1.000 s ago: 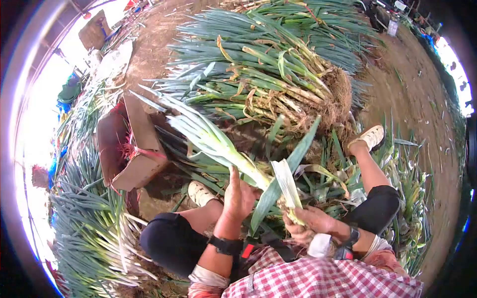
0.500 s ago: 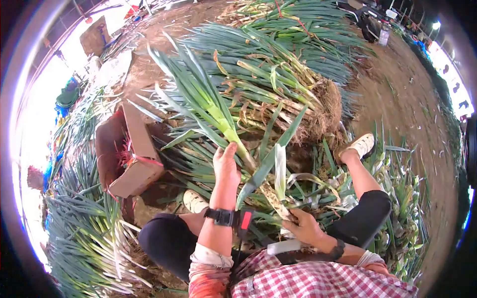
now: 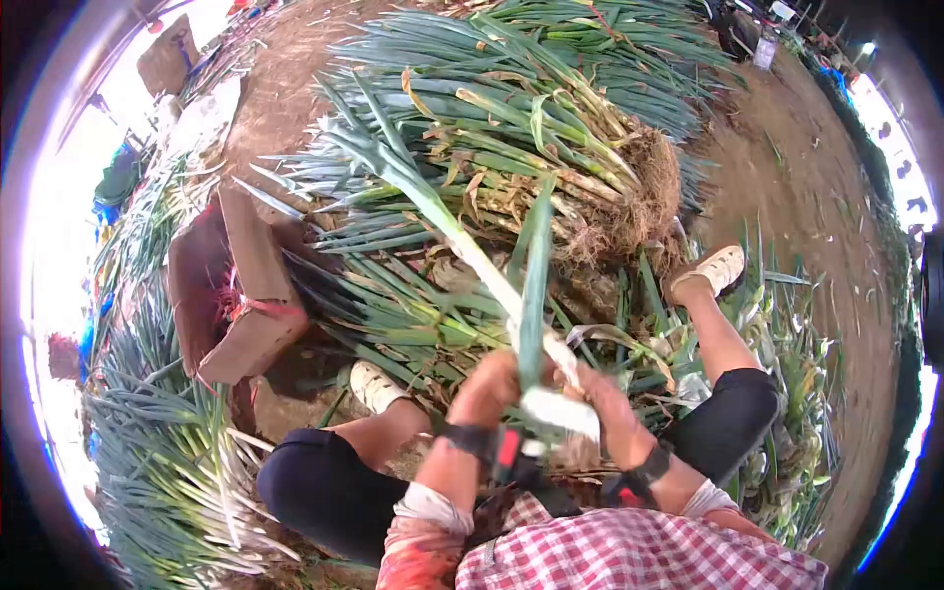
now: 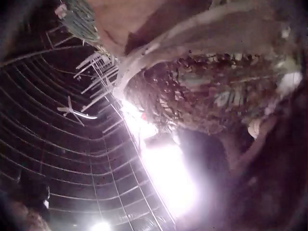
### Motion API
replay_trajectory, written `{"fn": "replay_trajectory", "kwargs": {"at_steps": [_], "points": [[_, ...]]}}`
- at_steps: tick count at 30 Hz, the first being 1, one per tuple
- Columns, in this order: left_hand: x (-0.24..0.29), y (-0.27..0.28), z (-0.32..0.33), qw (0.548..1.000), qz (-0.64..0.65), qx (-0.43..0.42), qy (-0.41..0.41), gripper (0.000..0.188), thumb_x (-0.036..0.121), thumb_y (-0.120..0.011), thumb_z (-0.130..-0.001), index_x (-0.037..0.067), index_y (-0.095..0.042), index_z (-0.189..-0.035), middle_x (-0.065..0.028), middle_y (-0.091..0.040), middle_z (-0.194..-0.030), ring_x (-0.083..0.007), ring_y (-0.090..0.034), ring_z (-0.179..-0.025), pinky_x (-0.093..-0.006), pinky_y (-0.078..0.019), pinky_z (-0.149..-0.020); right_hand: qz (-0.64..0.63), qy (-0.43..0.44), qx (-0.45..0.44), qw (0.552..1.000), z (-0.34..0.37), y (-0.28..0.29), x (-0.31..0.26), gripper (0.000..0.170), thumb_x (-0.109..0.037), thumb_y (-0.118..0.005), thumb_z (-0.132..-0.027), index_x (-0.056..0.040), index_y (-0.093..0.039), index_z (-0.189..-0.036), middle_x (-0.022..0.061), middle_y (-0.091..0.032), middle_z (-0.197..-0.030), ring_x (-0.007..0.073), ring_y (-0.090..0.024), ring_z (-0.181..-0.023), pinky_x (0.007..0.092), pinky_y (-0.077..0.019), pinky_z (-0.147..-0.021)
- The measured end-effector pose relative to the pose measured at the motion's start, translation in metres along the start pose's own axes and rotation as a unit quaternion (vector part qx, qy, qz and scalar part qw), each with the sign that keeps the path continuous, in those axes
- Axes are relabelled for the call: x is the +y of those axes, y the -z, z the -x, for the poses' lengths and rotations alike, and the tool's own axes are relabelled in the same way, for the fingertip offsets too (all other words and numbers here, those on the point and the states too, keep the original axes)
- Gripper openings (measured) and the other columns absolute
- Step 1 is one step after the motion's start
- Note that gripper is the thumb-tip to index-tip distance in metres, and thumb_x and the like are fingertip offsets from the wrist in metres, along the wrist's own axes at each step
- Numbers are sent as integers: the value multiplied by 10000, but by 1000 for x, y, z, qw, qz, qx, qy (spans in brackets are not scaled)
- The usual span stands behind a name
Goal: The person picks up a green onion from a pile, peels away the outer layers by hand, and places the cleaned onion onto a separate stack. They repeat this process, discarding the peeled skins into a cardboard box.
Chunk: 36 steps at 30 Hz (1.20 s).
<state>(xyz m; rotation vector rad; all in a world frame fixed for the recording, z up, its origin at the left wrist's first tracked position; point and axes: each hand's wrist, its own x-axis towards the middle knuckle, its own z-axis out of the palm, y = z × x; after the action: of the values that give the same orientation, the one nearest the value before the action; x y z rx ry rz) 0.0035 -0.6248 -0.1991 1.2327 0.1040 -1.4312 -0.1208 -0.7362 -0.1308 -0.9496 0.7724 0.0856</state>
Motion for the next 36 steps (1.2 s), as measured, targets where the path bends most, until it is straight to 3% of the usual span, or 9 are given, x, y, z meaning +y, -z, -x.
{"fn": "replay_trajectory", "kwargs": {"at_steps": [3, 6, 7, 12, 14, 17, 20, 25, 36], "points": [[-108, -9, -19, 964, -190, -100, -156, 213, 169, -562, -792, 28, -599, -948, -72, -614, -913, -212, -560, -857, -346, -440, -786, 114, 49, -22, 992, -34, 12, -11, 372, -334, -497, -859, 28, -576, -884, 29, -579, -713, 78, -507, -549, 224, -414, -483], [-131, 57, -56, 897, -406, 131, -117, 141, 152, -540, -797, 48, -613, -859, -70, -622, -840, -247, -570, -811, -347, -444, -744, 233, 92, -29, 968, -28, 17, -11, 366, -337, -509, -851, 18, -596, -829, 15, -555, -613, 63, -478, -522, 228, -386, -468], [-98, 62, -51, 901, -269, 328, -94, 116, 124, -522, -782, 68, -621, -762, -87, -625, -808, -297, -586, -793, -341, -469, -666, 332, 138, -29, 932, -28, 19, -9, 357, -337, -516, -847, 7, -602, -805, 8, -535, -571, 58, -462, -511, 231, -374, -462], [-20, 122, -16, 806, 34, 558, -195, 207, 150, -582, -762, 1, -598, -905, -101, -609, -799, -151, -580, -773, -288, -463, -682, 340, 147, -40, 928, -18, 16, 10, 319, -304, -543, -841, -1, -569, -746, -9, -472, -526, 51, -409, -503, 233, -345, -449], [1, 101, -6, 717, 57, 590, -367, 232, 146, -611, -768, -4, -576, -942, -93, -592, -811, -127, -549, -788, -259, -447, -713, 329, 140, -45, 933, -13, 8, 9, 293, -283, -550, -840, 0, -570, -767, -2, -479, -541, 49, -409, -513, 236, -353, -455], [30, 58, -2, 839, 263, 378, -290, 231, 153, -605, -790, -7, -565, -951, -66, -591, -755, -123, -542, -640, -221, -444, -570, 356, 158, -53, 920, -9, 2, 12, 234, -220, -573, -833, 13, -567, -816, 27, -522, -605, 45, -425, -563, 242, -391, -495], [25, 66, -24, 910, 200, 230, -281, 211, 171, -605, -801, 17, -562, -939, -24, -589, -704, -93, -549, -550, -202, -419, -445, 372, 199, -54, 905, -2, -6, 13, 234, -203, -592, -819, 27, -562, -852, 66, -566, -659, 47, -451, -612, 247, -427, -550], [34, 51, -20, 900, 238, 302, -208, 146, 145, -602, -800, 17, -577, -867, 18, -478, -570, -83, -409, -437, -200, -358, -420, 406, 185, -56, 893, -3, -5, 12, 233, -199, -588, -823, 31, -557, -849, 65, -581, -679, 46, -460, -620, 244, -430, -559], [24, 65, -31, 867, 203, 283, -356, 138, 118, -646, -758, 23, -577, -830, -5, -567, -685, -75, -480, -523, -190, -381, -483, 401, 190, -75, 893, -12, 8, 16, 236, -215, -596, -810, 6, -561, -887, 132, -562, -665, 111, -524, -574, 270, -430, -545]]}}
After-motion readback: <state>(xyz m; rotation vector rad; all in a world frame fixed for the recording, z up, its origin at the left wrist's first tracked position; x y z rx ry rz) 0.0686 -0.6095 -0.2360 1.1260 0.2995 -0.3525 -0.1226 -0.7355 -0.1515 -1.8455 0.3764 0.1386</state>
